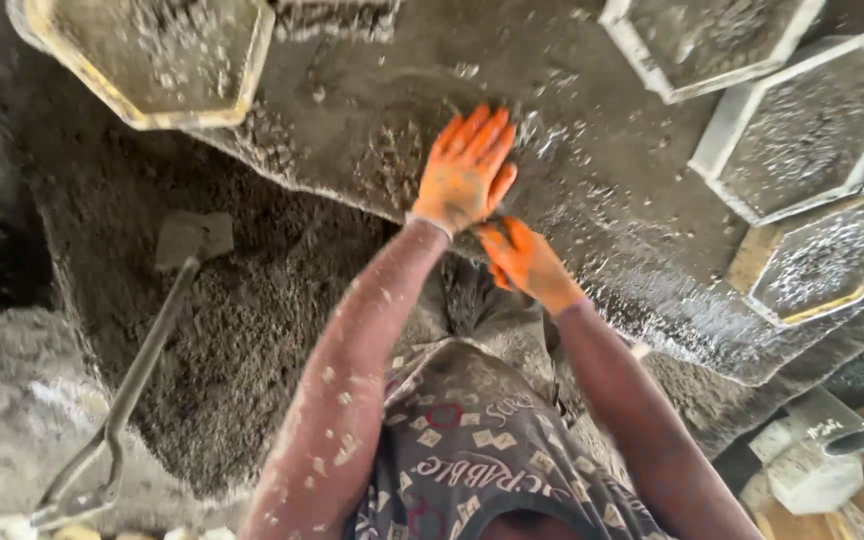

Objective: Filling hexagonal molds with concrete and smoothing the surface with a trowel.

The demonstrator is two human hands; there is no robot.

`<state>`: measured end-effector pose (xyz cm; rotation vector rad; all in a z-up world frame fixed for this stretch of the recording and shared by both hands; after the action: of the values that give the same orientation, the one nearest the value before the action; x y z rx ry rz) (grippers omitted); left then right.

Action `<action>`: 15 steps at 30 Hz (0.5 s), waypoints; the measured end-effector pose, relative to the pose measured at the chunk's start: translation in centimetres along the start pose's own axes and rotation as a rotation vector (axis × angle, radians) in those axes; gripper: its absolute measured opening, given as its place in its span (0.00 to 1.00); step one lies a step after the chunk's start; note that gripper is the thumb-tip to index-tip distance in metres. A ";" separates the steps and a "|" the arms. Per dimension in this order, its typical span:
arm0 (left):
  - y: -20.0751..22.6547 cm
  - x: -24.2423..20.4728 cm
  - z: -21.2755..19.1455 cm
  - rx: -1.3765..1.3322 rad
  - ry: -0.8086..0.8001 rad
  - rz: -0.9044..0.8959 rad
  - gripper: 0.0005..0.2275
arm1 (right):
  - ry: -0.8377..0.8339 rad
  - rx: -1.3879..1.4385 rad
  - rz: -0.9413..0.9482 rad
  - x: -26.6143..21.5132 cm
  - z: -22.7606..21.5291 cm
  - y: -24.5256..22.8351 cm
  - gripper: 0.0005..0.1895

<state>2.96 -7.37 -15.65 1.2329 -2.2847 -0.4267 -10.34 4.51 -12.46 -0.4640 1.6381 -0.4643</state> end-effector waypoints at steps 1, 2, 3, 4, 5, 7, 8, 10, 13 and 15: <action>0.7 -0.6 0.5 -0.040 0.049 0.000 0.23 | -0.036 -0.035 -0.014 0.5 0.5 -0.2 0.18; 1.1 -0.8 1.0 -0.082 0.096 0.011 0.20 | -0.066 -0.064 -0.032 1.1 0.9 -0.7 0.18; 1.2 -0.3 0.7 -0.080 0.107 0.040 0.20 | -0.051 -0.051 -0.056 1.7 1.0 -0.6 0.18; 1.2 0.0 0.6 -0.111 0.121 -0.017 0.18 | -0.089 -0.017 -0.060 2.0 1.0 -0.3 0.18; 1.3 0.3 0.5 -0.142 0.134 -0.075 0.17 | -0.127 0.016 -0.064 2.4 1.0 0.0 0.18; 2.2 1.1 -0.6 -0.162 0.182 -0.068 0.16 | -0.134 0.043 -0.075 1.2 0.5 -0.9 0.18; 2.4 1.5 -1.3 -0.164 0.234 -0.077 0.14 | -0.163 0.061 -0.087 0.7 0.4 -1.7 0.19; 4.9 4.3 -5.6 -0.217 0.265 -0.069 0.14 | -0.155 0.110 -0.127 -1.1 -1.2 -3.4 0.19; 8.3 7.3 -11.7 -0.387 0.339 -0.057 0.14 | -0.078 0.166 -0.214 -4.4 -4.1 -7.7 0.21; 9.9 7.3 -14.4 -0.509 0.384 -0.061 0.14 | -0.008 0.166 -0.253 -7.0 -6.4 -10.5 0.21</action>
<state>0.98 -8.60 3.15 1.0173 -1.6810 -0.6776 -15.59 -0.16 -0.21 -0.5496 1.5253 -0.7797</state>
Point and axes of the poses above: each hand's wrist, its own x-axis towards the middle knuckle, its own z-axis out of the palm, y = z × x, the point moved 3 cm from there along x, towards the middle knuckle, and after that the axes turned 10 degrees about y, right-handed, at the moved point
